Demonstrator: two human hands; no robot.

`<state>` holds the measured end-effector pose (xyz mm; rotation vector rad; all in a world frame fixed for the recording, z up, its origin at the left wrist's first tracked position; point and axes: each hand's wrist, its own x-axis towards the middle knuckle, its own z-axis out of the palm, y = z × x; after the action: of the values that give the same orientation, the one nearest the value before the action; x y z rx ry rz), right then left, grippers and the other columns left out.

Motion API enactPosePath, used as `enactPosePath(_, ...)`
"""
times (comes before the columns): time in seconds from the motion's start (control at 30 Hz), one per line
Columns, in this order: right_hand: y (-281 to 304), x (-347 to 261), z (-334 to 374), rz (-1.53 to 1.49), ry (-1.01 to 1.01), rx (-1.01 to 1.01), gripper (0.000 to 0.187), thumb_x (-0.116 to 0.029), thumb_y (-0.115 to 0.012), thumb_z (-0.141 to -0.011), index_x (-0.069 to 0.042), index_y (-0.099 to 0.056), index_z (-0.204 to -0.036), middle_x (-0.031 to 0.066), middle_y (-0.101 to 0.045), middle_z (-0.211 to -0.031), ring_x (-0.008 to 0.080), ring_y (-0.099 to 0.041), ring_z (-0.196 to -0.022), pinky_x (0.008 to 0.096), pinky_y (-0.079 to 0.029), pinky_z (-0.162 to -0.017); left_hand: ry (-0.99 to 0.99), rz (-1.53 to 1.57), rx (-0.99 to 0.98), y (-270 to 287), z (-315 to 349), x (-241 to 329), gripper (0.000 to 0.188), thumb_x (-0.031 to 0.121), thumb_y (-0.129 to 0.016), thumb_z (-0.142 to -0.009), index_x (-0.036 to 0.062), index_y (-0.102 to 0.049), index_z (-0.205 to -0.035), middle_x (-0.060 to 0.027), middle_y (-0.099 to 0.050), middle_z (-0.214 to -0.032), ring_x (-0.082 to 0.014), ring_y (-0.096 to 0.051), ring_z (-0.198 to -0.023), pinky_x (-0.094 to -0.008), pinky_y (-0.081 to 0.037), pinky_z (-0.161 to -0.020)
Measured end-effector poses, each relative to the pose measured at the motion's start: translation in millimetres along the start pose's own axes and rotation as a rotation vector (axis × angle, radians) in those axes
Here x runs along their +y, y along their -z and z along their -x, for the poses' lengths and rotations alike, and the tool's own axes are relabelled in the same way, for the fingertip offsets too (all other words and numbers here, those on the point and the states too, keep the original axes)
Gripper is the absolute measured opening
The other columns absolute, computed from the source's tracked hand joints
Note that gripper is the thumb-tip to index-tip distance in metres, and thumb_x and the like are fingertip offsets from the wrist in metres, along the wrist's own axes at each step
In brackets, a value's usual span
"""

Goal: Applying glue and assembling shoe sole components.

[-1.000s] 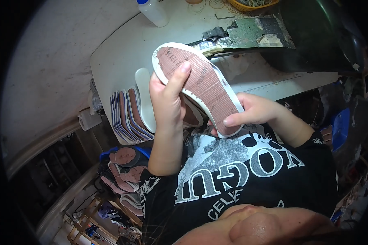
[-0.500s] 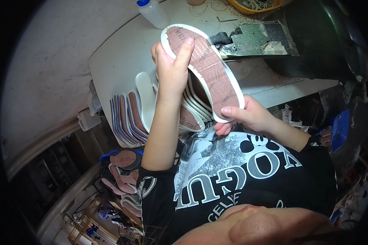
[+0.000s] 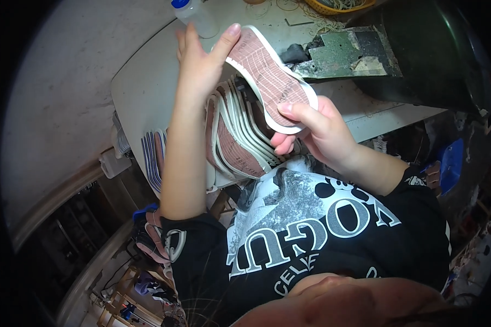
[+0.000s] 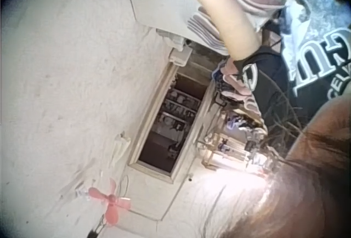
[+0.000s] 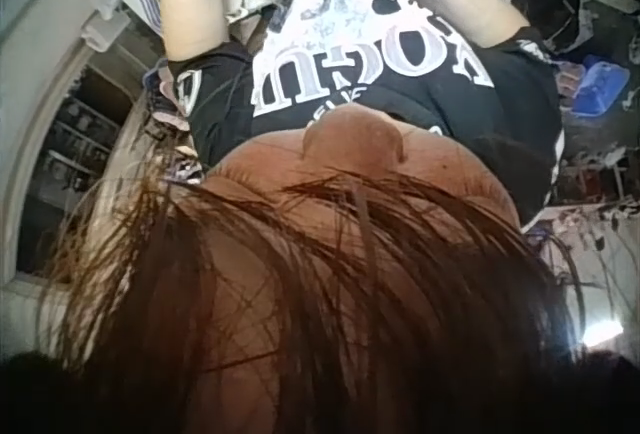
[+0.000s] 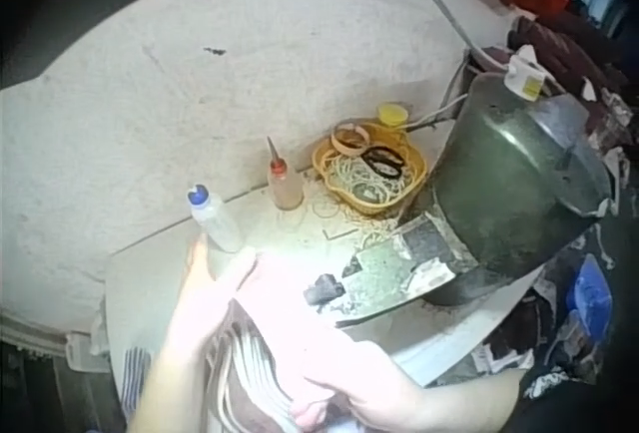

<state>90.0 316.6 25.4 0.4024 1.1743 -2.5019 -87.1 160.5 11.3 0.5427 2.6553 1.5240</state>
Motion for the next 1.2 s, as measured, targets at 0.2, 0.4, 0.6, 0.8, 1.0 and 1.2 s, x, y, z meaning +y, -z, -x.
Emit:
enactPosePath(0.2,-2.6,-1.5,-17.3,0.012,0.027,0.027,0.030,-0.026,-0.060,-0.098,0.003,-0.065,-0.104,0.0145,-0.070,-0.082,0.0185,-0.069,-0.065,0.0267,-0.055,-0.062,-0.576,-0.387,-0.725,26.2,-45.6,22.9,0.060,0.051,-0.082,-0.073,0.0085,-0.063,-0.111,-0.0152,-0.059,-0.120,-0.0275,-0.050,-0.124,-0.0377,-0.037,-0.107)
enactPosePath(0.4,-7.5,-1.9,-13.5,-0.069,0.032,0.057,0.035,-0.029,-0.061,-0.099,0.004,-0.063,-0.111,0.0163,-0.071,-0.091,0.0193,-0.072,-0.076,0.0269,-0.058,-0.070,-0.190,-0.313,-1.101,20.7,-66.2,46.1,0.051,0.047,-0.082,-0.075,0.0068,-0.053,-0.083,-0.0025,-0.048,-0.077,-0.0131,-0.046,-0.074,-0.0303,-0.037,-0.063)
enactPosePath(0.6,-9.1,-0.1,-4.4,-0.106,0.075,0.011,0.039,-0.024,-0.058,-0.101,0.009,-0.058,-0.123,0.0216,-0.068,-0.107,0.0247,-0.071,-0.098,0.0311,-0.058,-0.086,-0.261,-0.259,-1.110,26.3,-58.9,54.6,0.043,0.039,-0.079,-0.081,0.0057,-0.052,-0.081,0.0016,-0.047,-0.067,-0.0098,-0.045,-0.065,-0.0273,-0.036,-0.058)
enactPosePath(0.8,-8.7,-2.8,-1.3,-0.171,0.057,0.000,0.042,-0.026,-0.055,-0.103,0.010,-0.056,-0.125,0.0237,-0.067,-0.111,0.0270,-0.070,-0.102,0.0331,-0.058,-0.089,-0.208,-0.199,-1.158,33.0,-46.0,59.7,0.030,0.029,-0.072,-0.090,0.0020,-0.060,-0.092,-0.0003,-0.058,-0.073,-0.0071,-0.053,-0.069,-0.0243,-0.043,-0.061)
enactPosePath(1.0,-8.2,-6.6,-2.9,-0.198,0.002,0.029,0.042,-0.027,-0.048,-0.106,0.008,-0.055,-0.127,0.0230,-0.069,-0.111,0.0262,-0.071,-0.101,0.0320,-0.059,-0.087,-0.157,-0.236,-1.115,37.0,-35.8,60.4,0.029,0.030,-0.069,-0.093,0.0017,-0.061,-0.095,-0.0004,-0.058,-0.071,-0.0072,-0.053,-0.068,-0.0245,-0.044,-0.061)
enactPosePath(1.2,-3.4,-12.7,-9.1,-0.245,-0.016,0.023,0.042,-0.026,-0.053,-0.103,0.010,-0.056,-0.123,0.0242,-0.068,-0.110,0.0285,-0.071,-0.099,0.0336,-0.059,-0.086,-0.194,-0.346,-1.009,40.2,-22.4,57.6,0.030,0.033,-0.065,-0.096,0.0031,-0.061,-0.097,-0.0019,-0.055,-0.069,-0.0084,-0.050,-0.064,-0.0265,-0.041,-0.058)
